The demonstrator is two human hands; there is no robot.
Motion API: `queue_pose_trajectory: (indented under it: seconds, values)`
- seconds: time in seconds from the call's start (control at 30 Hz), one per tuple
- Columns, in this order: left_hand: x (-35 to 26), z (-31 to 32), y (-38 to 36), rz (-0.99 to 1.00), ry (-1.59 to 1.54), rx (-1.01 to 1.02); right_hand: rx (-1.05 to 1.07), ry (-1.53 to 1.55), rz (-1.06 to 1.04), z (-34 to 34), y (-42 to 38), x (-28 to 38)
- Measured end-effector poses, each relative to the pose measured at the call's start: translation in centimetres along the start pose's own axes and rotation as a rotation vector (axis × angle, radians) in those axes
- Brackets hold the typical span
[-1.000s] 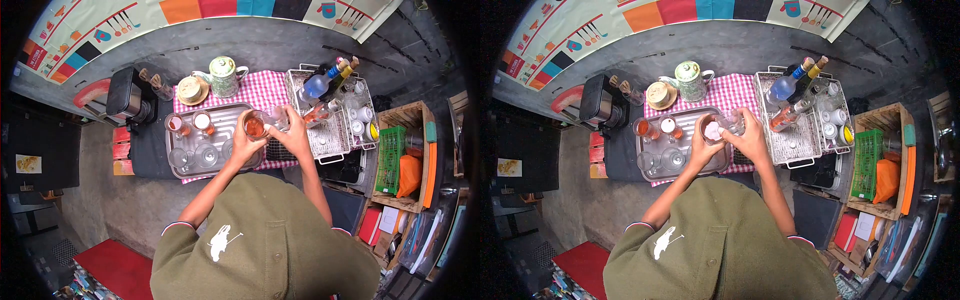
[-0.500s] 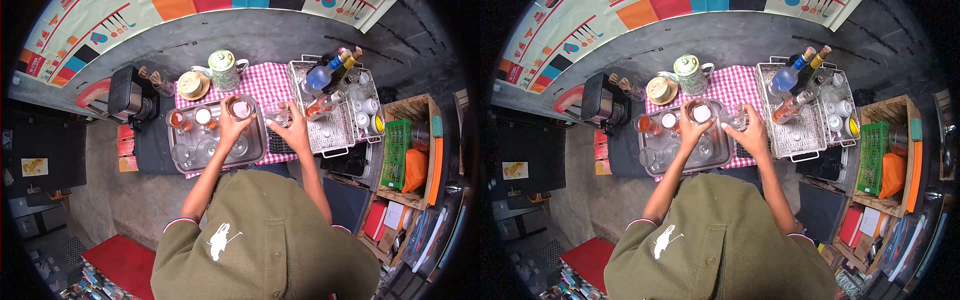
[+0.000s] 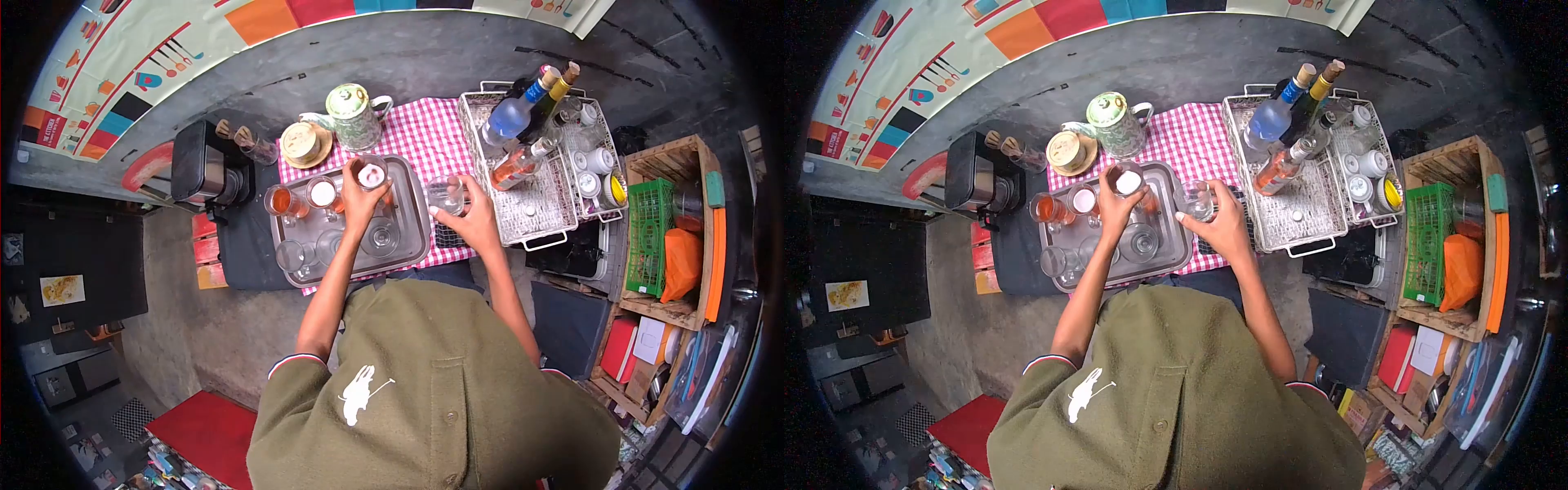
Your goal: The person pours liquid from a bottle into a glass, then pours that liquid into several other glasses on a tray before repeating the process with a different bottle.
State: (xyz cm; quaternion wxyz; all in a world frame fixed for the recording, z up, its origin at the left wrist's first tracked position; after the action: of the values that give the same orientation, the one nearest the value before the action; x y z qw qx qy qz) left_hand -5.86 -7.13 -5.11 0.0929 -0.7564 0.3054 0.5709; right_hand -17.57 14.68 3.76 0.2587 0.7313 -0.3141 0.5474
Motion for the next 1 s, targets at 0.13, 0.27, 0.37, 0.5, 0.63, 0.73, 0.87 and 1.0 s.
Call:
queue_pose_trajectory:
  seconds: [0.13,0.27,0.37,0.5,0.63,0.73,0.87,1.0]
  values:
    - [2.0,0.8,-0.2,-0.021,0.068,0.012,0.005,-0.004,-0.013,-0.2,-0.1,-0.7]
    - [3.2,1.4,-0.3,-0.062,0.138,0.054,0.038,-0.032,-0.005,-0.3,-0.6,-1.4]
    - [4.6,1.7,-0.4,-0.048,0.133,0.070,0.062,-0.047,0.030,-0.3,-1.1,-1.3]
    - [5.1,1.3,-0.4,-0.043,0.150,0.087,0.076,-0.060,0.015,-0.1,-1.6,-1.9]
    - [5.4,1.4,-0.2,-0.046,0.078,0.123,0.091,-0.032,0.026,0.1,-1.6,-1.8]
    - [5.0,1.0,-0.1,-0.046,0.114,0.113,0.077,-0.066,0.009,0.2,-1.5,-1.4]
    - [5.7,1.3,-0.3,-0.041,0.038,0.098,0.080,-0.057,0.017,0.5,-1.5,-1.3]
    - [5.3,1.0,-0.2,-0.029,0.117,0.093,0.082,-0.063,0.017,0.9,-1.6,-1.1]
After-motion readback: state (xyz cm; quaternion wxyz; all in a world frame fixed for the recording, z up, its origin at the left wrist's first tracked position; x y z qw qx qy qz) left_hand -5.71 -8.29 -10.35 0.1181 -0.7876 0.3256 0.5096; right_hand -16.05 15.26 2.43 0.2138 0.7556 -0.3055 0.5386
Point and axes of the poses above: each hand's wrist, its own y-axis towards the middle knuckle, its own z-axis out of the palm, x = y × z, the point moved 4 cm from there along y, towards the middle knuckle, and after that the axes turned 4 degrees about y, right-handed, at the moved point
